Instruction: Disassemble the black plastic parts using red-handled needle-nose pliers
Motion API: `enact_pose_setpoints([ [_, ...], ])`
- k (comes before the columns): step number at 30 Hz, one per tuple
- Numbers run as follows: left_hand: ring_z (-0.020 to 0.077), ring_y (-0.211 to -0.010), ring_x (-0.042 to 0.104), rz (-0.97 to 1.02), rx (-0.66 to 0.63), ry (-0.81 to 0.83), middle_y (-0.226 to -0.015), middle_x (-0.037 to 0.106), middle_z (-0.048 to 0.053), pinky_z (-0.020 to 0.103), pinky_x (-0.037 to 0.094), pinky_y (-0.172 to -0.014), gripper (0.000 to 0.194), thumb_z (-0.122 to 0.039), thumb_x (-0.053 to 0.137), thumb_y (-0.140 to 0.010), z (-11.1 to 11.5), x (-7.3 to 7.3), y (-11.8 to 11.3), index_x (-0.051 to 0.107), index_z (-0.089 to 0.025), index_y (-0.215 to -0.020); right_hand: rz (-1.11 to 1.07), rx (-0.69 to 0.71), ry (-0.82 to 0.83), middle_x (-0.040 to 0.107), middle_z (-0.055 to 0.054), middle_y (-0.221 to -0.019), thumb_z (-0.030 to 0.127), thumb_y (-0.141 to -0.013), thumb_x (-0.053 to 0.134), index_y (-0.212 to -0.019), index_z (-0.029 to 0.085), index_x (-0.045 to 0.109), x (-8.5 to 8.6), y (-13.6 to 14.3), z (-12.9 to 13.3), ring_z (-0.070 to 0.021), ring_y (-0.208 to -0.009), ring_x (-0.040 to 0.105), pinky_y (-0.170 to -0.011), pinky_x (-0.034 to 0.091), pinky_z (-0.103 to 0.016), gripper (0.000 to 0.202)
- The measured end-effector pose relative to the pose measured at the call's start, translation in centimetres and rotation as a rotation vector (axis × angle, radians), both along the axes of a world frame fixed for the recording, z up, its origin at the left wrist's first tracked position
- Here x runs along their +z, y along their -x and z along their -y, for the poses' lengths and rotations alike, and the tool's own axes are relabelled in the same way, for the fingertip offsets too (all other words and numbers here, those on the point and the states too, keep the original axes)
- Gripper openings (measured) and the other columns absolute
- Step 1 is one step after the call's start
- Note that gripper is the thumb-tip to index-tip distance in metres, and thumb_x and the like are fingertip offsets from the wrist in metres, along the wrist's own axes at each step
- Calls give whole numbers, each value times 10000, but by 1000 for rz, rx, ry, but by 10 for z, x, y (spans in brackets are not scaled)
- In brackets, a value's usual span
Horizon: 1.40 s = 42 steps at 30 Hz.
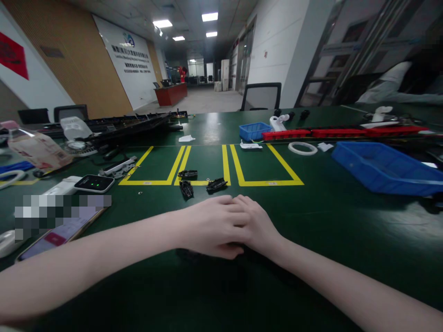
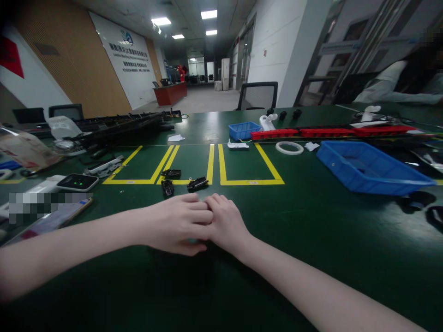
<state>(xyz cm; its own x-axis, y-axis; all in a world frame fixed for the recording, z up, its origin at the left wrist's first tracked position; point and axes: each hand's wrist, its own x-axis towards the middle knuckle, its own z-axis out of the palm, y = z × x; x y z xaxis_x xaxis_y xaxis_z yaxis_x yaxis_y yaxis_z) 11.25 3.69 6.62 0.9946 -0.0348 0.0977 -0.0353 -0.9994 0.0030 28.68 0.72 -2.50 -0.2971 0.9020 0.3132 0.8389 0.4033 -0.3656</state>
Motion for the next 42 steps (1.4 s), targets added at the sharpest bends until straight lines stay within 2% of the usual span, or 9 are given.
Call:
enact_pose_setpoints([
  [4, 169, -759, 612, 304, 327, 60, -914, 654, 34, 298, 466, -620, 74, -249, 604, -905, 17, -31, 73, 617, -203, -962, -66, -50, 84, 636, -74, -1131, 430, -945, 616, -1149, 160, 617, 11, 2, 2, -187, -959, 632, -826, 556, -395, 338],
  [7, 162, -865, 645, 487, 426, 97, -1009, 653, 50, 280, 544, -711, 207, -146, 563, -914, 30, -61, 108, 581, -217, -1107, -145, -72, 102, 634, -53, -1034, 443, -902, 662, -1044, 156, 621, 13, 2, -1, -181, -911, 616, -797, 538, -381, 323],
  [11, 224, -1082, 641, 370, 584, 199, -1249, 603, 110, 359, 596, -852, 399, -200, 583, -921, 32, -81, 120, 483, -216, -1307, -223, -76, 109, 637, -65, -1003, 425, -859, 695, -1001, 187, 614, 13, 1, -3, -214, -913, 608, -797, 515, -399, 289],
  [14, 238, -1155, 616, 275, 617, 273, -1352, 552, 106, 398, 588, -904, 456, -214, 578, -934, 24, -81, 117, 430, -239, -1364, -241, -58, 116, 642, -71, -1002, 431, -850, 692, -993, 209, 613, 14, 1, -2, -235, -910, 610, -777, 505, -404, 276],
  [21, 212, -1172, 597, 376, 640, 374, -1308, 576, 73, 372, 548, -935, 375, -228, 545, -970, 19, -76, 120, 455, -267, -1332, -241, -33, 114, 630, -68, -976, 452, -857, 667, -981, 215, 602, 14, -1, -3, -231, -869, 611, -735, 502, -390, 275],
  [26, 358, -1372, 446, 176, 602, 420, -1560, 376, 161, 514, 451, -1081, 993, -655, 726, -769, 25, -75, 111, 251, -230, -1530, -200, -15, 91, 627, -67, -960, 446, -859, 663, -987, 210, 596, 13, -2, -5, -231, -849, 613, -720, 503, -393, 277],
  [28, 372, -1374, 437, 112, 635, 425, -1571, 364, 174, 529, 435, -1088, 1116, -719, 724, -725, 25, -74, 106, 196, -205, -1563, -178, 2, 76, 629, -67, -954, 441, -858, 667, -986, 210, 599, 13, -2, -5, -229, -838, 612, -705, 506, -388, 273],
  [35, 315, -1217, 514, 105, 764, 554, -1390, 535, 103, 505, 473, -1003, 832, -575, 750, -782, 28, -70, 95, 403, -230, -1455, -90, 109, -49, 623, -61, -960, 350, -841, 697, -1007, 219, 591, 12, -2, -3, -227, -852, 586, -680, 500, -373, 236],
  [42, 239, -1068, 556, 246, 762, 944, -1220, 502, 60, 387, 535, -897, 801, -329, 845, -627, 29, -63, 103, 469, -247, -1330, -44, 328, -183, 635, -68, -989, 316, -860, 676, -1129, 203, 566, 6, -2, 5, -210, -873, 598, -699, 506, -357, 312],
])
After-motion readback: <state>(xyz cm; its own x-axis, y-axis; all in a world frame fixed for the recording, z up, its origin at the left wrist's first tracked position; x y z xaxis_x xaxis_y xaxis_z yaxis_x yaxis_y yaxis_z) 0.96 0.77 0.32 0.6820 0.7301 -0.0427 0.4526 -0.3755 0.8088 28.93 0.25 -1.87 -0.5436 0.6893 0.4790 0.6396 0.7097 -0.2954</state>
